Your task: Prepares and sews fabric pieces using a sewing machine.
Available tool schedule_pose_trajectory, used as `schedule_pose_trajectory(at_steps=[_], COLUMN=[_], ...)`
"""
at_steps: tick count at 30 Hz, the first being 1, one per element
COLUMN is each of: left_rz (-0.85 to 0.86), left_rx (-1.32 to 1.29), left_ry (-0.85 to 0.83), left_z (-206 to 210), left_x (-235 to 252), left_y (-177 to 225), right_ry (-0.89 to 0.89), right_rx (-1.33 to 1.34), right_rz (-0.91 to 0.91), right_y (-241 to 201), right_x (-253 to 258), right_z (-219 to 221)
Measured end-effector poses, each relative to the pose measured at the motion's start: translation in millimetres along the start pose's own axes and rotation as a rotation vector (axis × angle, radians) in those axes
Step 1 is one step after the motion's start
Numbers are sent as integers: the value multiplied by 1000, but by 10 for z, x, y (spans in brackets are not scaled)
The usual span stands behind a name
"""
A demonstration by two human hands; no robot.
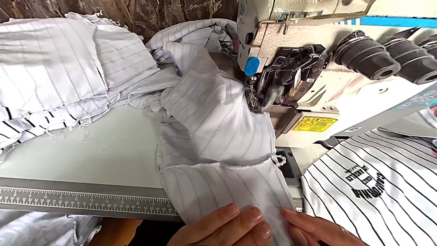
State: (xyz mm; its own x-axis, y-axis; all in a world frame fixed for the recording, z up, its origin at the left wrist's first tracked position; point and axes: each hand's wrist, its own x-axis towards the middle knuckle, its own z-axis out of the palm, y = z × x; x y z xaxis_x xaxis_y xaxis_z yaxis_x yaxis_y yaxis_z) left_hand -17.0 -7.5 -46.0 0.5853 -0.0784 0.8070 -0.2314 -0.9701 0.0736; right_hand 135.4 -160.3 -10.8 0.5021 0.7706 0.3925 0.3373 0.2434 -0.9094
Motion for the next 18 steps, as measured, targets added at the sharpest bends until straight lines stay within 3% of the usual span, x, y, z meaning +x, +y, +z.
schedule_pose_trajectory(at_steps=[18], left_rz=[95], left_rx=[104], left_ry=[75], left_z=[-88], left_x=[489], left_y=[-614], right_ry=[107], right_rx=[-51], right_rz=[-60], right_y=[-23], right_x=[672], right_z=[162])
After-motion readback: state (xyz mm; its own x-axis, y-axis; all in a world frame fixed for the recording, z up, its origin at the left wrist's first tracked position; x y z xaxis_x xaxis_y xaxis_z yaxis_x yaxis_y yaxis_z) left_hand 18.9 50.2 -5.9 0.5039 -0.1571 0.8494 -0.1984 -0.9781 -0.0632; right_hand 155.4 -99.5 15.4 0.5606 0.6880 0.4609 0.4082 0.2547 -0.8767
